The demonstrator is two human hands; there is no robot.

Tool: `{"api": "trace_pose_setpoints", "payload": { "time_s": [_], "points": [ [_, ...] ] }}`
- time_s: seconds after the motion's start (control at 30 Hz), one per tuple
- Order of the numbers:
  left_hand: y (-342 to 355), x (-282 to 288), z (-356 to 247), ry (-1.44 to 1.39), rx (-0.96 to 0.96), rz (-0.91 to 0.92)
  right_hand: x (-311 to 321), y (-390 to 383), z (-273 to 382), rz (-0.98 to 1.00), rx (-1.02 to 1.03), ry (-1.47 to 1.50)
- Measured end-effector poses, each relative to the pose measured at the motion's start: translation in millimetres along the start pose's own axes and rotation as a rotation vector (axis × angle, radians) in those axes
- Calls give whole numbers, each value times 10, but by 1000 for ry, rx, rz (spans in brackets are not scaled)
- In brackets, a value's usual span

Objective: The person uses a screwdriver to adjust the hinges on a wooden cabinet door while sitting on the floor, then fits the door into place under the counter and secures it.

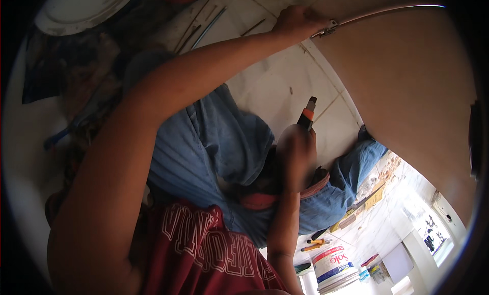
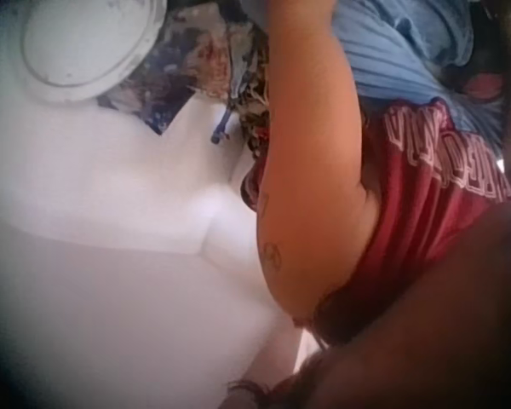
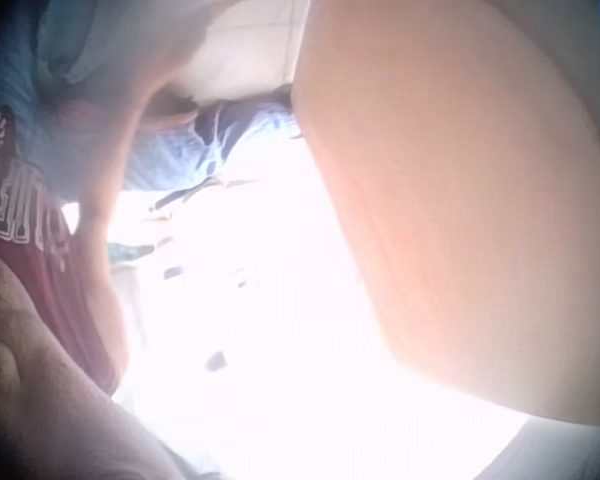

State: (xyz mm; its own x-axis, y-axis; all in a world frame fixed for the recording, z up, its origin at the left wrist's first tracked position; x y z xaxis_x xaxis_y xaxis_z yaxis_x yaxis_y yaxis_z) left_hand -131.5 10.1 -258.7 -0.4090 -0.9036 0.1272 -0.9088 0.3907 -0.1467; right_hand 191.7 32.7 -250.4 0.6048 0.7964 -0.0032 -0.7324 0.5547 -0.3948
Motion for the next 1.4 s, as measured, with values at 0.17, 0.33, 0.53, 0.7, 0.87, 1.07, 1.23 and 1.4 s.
{"api": "trace_pose_setpoints", "payload": {
  "time_s": [0.17,0.33,0.53,0.7,0.87,1.07,1.23,1.4],
  "points": [
    [23,39,-18,100,2,-49,-94,-15,0,16,16,-43],
    [243,253,317,78,-64,-238,-153,2,25,43,15,-82],
    [-58,202,-158,325,-447,-236,-95,16,4,34,14,-115],
    [82,248,-315,325,-411,-120,-108,20,16,39,4,-87],
    [54,246,-401,394,-517,-85,-124,17,17,43,6,-98],
    [207,152,-127,436,-630,-111,-121,29,-12,41,8,-92],
    [171,138,-122,442,-777,-95,-124,30,2,37,16,-111],
    [13,260,-215,332,-710,-193,-126,36,-10,44,20,-115]
  ]
}}
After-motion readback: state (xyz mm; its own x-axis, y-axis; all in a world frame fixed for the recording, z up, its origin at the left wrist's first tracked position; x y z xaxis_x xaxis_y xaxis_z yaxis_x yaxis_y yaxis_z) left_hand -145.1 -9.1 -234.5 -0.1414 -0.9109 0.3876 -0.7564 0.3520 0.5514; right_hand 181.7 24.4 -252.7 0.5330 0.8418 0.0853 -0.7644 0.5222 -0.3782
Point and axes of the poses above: each hand's wrist, its own y-axis towards the middle knuckle, its own x-axis out of the back of the hand, z = x × y, the point moved 8 cm from there along y, towards the middle knuckle, and after that the axes turned 3 degrees about x, right-handed, at the moved point
